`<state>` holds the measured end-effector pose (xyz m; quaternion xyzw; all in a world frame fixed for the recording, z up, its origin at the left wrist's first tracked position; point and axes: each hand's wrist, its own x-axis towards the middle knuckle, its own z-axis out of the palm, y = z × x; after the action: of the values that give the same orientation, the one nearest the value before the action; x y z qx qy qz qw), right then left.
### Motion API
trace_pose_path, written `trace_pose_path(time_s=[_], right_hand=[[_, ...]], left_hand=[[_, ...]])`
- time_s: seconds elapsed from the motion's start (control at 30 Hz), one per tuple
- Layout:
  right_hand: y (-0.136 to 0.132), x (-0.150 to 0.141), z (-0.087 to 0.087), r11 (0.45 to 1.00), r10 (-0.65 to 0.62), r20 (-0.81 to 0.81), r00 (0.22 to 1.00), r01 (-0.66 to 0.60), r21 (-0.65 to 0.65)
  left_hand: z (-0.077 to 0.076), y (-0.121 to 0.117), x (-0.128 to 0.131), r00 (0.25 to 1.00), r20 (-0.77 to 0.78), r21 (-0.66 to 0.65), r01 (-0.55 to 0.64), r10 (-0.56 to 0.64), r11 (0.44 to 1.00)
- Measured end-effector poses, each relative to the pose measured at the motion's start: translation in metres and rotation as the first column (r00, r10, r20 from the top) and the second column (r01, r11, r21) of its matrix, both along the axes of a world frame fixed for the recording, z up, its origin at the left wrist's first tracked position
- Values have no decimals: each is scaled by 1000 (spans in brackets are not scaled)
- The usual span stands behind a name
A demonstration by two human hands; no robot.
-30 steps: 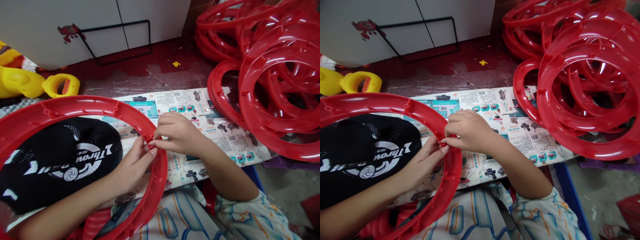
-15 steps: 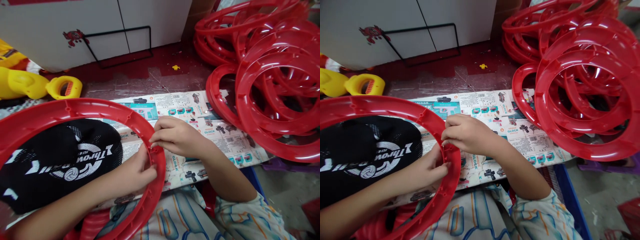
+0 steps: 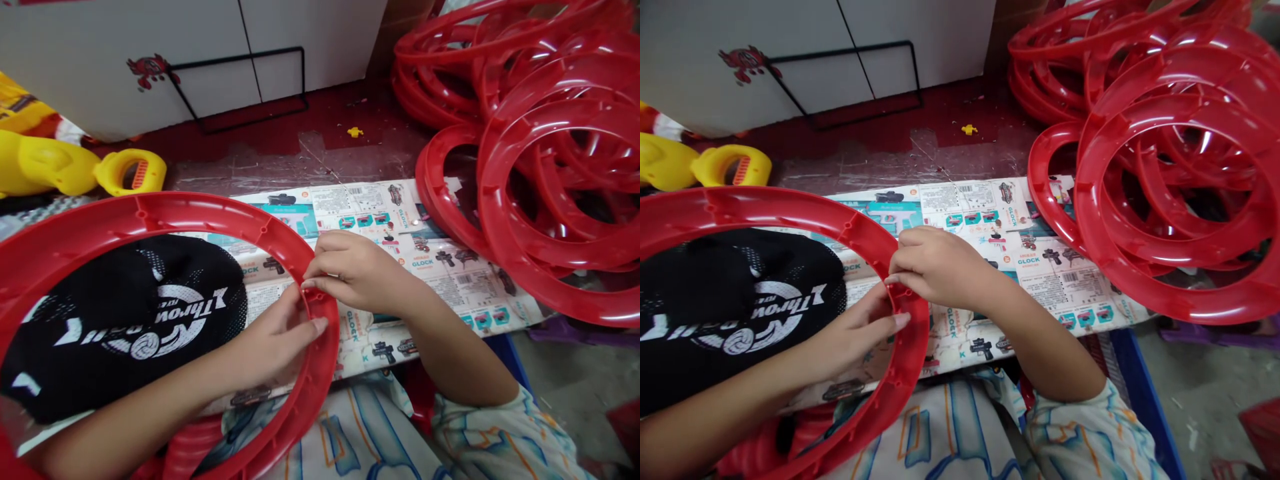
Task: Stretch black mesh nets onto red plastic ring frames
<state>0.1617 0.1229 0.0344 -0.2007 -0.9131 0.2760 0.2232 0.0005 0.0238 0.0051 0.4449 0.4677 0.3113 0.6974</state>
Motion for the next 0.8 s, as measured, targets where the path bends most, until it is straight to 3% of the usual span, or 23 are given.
trace_pose_path(time_s=[0.13, 0.3, 0.5, 0.67, 0.8], right_hand=[[-2, 0, 2, 999, 26, -48, 998, -25, 23], [-2, 4, 7, 997, 64, -94, 994, -60, 44], [2, 7, 13, 993, 112, -67, 991, -114, -23], [3, 9, 16, 979, 162, -63, 985, -169, -115], [1, 7, 17, 981, 166, -71, 984, -172, -93]], left_hand=[[0, 2, 1, 983, 122, 5, -141, 139, 990], [-3, 4, 1, 978, 167, 19, -133, 128, 991], [-6, 2, 2, 957, 281, -28, -59, 65, 998], [-8, 4, -2, 978, 207, 42, 28, -36, 999], [-8, 8, -5, 988, 120, 107, 85, -98, 991]])
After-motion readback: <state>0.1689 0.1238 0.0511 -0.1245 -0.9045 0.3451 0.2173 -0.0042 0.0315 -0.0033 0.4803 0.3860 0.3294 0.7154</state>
